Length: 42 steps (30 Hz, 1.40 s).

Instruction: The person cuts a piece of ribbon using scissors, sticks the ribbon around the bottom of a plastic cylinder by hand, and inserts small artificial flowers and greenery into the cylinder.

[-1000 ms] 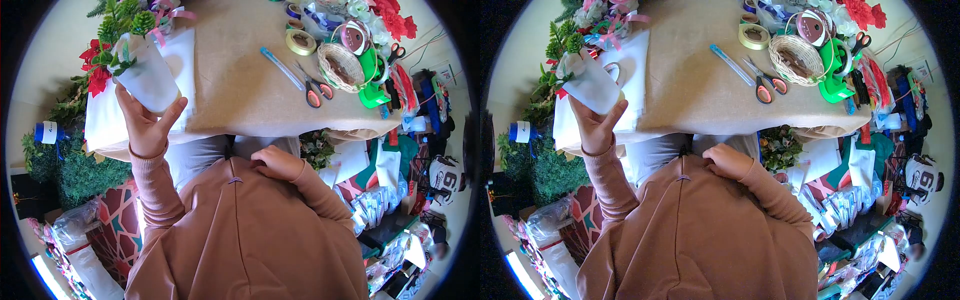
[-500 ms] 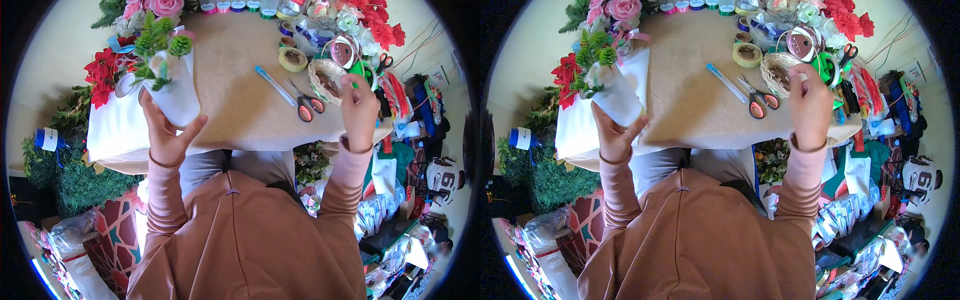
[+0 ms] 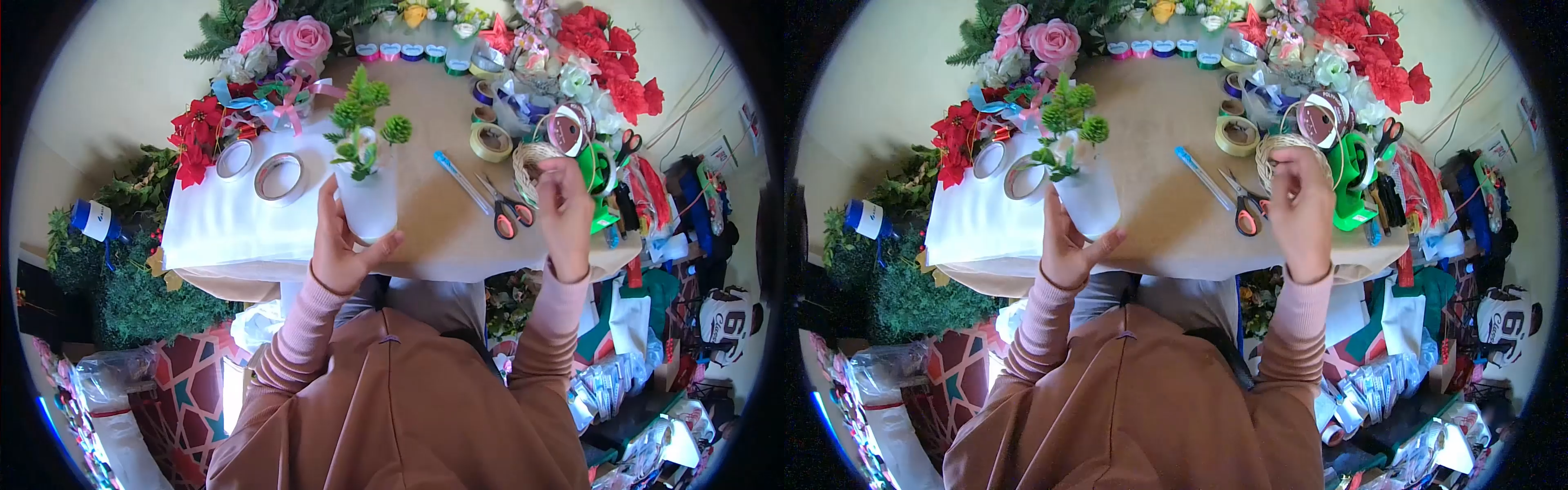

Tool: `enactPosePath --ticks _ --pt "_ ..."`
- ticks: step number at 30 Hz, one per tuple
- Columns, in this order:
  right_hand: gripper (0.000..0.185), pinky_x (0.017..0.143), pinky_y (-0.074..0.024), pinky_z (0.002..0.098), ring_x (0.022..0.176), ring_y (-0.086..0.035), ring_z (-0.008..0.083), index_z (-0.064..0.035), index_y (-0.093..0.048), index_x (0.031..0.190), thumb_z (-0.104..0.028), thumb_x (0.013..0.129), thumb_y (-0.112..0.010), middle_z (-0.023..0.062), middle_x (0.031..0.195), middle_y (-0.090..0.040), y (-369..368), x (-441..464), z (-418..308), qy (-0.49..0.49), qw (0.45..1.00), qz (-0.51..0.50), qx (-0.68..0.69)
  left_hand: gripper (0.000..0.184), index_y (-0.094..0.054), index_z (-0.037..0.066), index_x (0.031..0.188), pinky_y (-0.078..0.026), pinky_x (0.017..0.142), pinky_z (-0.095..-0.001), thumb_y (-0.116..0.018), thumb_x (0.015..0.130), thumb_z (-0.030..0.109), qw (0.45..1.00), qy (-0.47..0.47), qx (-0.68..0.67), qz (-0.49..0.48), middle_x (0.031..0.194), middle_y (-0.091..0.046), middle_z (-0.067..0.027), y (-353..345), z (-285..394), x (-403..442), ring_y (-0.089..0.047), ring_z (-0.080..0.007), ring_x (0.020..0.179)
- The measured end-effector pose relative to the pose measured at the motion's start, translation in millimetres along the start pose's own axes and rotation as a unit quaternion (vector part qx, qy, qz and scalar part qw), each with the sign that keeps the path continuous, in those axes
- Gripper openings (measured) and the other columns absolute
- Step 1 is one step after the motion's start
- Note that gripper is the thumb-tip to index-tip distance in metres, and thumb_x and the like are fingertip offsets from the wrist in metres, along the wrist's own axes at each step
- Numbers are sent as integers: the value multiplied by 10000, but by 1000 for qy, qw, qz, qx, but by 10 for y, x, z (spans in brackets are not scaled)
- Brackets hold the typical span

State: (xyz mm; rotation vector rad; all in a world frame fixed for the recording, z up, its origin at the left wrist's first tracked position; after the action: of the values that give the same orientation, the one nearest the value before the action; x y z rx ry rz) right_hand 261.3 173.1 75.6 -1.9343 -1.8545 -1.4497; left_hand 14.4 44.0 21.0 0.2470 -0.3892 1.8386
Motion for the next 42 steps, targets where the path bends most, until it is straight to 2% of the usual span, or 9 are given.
enactPosePath --ticks 6,9,16,20,22,26,28,31,42 --pt "263 653 -447 240 847 -547 113 -44 -542 1051 -7 793 -585 37 928 -578 -345 -49 -725 28 956 -153 248 850 -162 39 1331 -370 949 -319 -697 677 -48 998 32 -38 -41 1234 -421 -121 -78 -18 -44 -439 -187 1135" --pt "413 822 -414 273 1049 -482 152 -21 -419 1197 -28 820 -589 74 1143 -492 -483 -34 -869 25 881 -249 401 897 -173 76 1348 -436 882 -347 -701 625 15 987 80 -74 -118 1176 -491 -145 -110 -45 -69 -530 -226 1042" --pt "705 883 -384 305 1052 -476 193 -86 -236 1336 -217 803 -678 113 1195 -452 -651 103 -1036 -86 747 -267 603 869 -176 72 1349 -377 939 -336 -701 659 22 943 154 -204 -215 1211 -476 -108 -167 100 -130 -474 -188 1115" --pt "807 869 -397 306 1034 -482 184 -101 -208 1353 -299 762 -719 119 1210 -436 -685 218 -1087 -28 776 -269 570 873 -167 67 1357 -362 949 -333 -695 662 33 937 167 -214 -221 1222 -464 -111 -204 115 -144 -466 -194 1123" --pt "817 851 -405 307 1013 -483 175 -106 -215 1352 -303 751 -731 115 1206 -434 -692 274 -1100 -15 791 -265 552 907 -184 84 1351 -447 866 -354 -716 616 94 962 139 -136 -190 1171 -509 -169 -175 73 -128 -571 -232 968" --pt "798 849 -400 309 1007 -477 177 -101 -262 1336 -308 735 -744 117 1199 -432 -655 308 -1128 -3 827 -275 490 892 -203 72 1337 -415 893 -339 -729 618 116 968 136 -110 -183 1194 -488 -160 -165 70 -135 -535 -219 1029" --pt "748 850 -396 302 1002 -472 164 -86 -335 1297 -300 718 -758 95 1175 -441 -608 322 -1142 71 894 -228 379 878 -173 38 1361 -325 957 -323 -716 672 70 983 53 -33 -174 1205 -460 -120 -179 196 -103 -440 -182 1108" --pt "678 858 -393 296 1007 -462 140 -66 -397 1249 -263 713 -763 73 1137 -464 -587 318 -1166 127 913 -197 333 870 -184 28 1355 -359 927 -321 -724 675 87 991 12 11 -130 1183 -473 -134 -195 177 -100 -461 -192 1091" --pt "331 727 -432 199 879 -492 51 -26 -484 1135 -64 829 -603 15 974 -532 -633 343 -1088 5 886 -224 406 870 -243 26 1335 -435 842 -318 -776 660 160 991 -43 92 -82 1083 -562 -182 -214 116 -109 -561 -231 979"
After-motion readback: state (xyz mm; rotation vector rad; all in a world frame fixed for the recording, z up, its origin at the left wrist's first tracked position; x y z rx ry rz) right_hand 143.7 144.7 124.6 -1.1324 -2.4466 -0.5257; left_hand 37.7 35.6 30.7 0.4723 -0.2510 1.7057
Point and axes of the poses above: each hand's wrist, its own x-axis towards the middle knuckle, its own y-axis out of the back of the hand, z = x × y, the point moved 5 cm from there along x, towards the middle knuckle
